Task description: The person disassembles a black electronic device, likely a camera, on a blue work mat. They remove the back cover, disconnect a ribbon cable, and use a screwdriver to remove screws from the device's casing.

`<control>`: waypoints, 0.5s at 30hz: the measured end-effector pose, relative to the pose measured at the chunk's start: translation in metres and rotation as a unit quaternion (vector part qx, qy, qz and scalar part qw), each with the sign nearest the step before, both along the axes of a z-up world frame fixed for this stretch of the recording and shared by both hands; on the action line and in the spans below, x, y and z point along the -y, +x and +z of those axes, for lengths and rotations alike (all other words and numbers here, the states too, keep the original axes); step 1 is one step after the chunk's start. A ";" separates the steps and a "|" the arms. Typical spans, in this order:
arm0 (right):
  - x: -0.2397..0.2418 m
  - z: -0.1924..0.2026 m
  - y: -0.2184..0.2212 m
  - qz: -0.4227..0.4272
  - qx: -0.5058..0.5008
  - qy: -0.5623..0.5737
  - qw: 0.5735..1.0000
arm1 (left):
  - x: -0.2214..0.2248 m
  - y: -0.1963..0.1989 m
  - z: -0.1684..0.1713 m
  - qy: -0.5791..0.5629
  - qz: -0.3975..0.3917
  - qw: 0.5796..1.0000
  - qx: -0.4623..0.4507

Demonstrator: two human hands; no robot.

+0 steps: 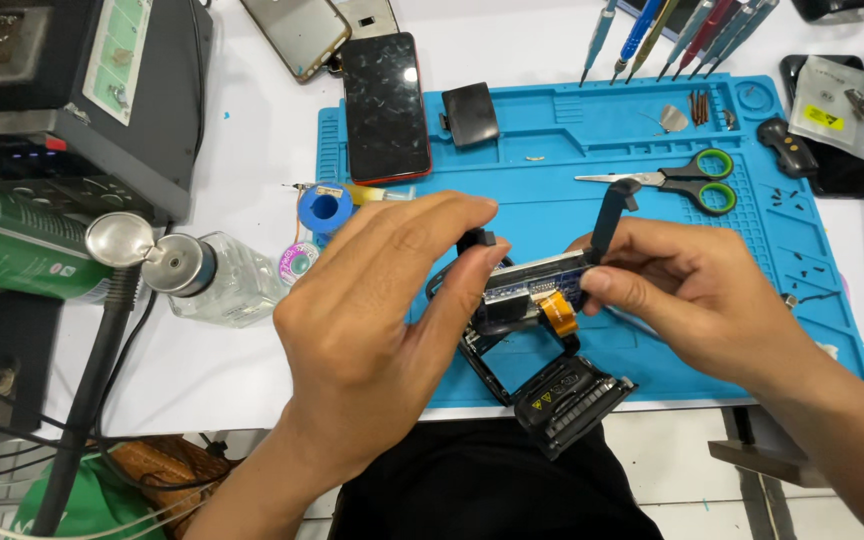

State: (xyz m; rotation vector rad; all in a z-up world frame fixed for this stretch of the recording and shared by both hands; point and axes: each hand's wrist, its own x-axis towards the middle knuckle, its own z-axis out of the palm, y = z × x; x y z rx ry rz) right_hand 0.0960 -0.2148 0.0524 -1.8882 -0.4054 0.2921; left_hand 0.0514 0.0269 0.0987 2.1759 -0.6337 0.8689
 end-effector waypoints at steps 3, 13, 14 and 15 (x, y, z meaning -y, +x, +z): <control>-0.003 0.003 0.008 0.012 0.016 -0.023 1.000 | -0.005 0.002 -0.006 -0.020 0.007 1.000 0.000; -0.026 0.016 0.027 0.018 -0.065 -0.020 0.998 | -0.017 0.006 -0.043 -0.234 -0.073 0.900 -0.361; -0.028 0.016 0.029 0.028 -0.067 -0.021 0.997 | -0.017 0.006 -0.045 -0.247 -0.072 0.889 -0.379; -0.030 0.016 0.031 0.039 -0.069 -0.021 0.997 | -0.018 0.007 -0.047 -0.261 -0.071 0.878 -0.396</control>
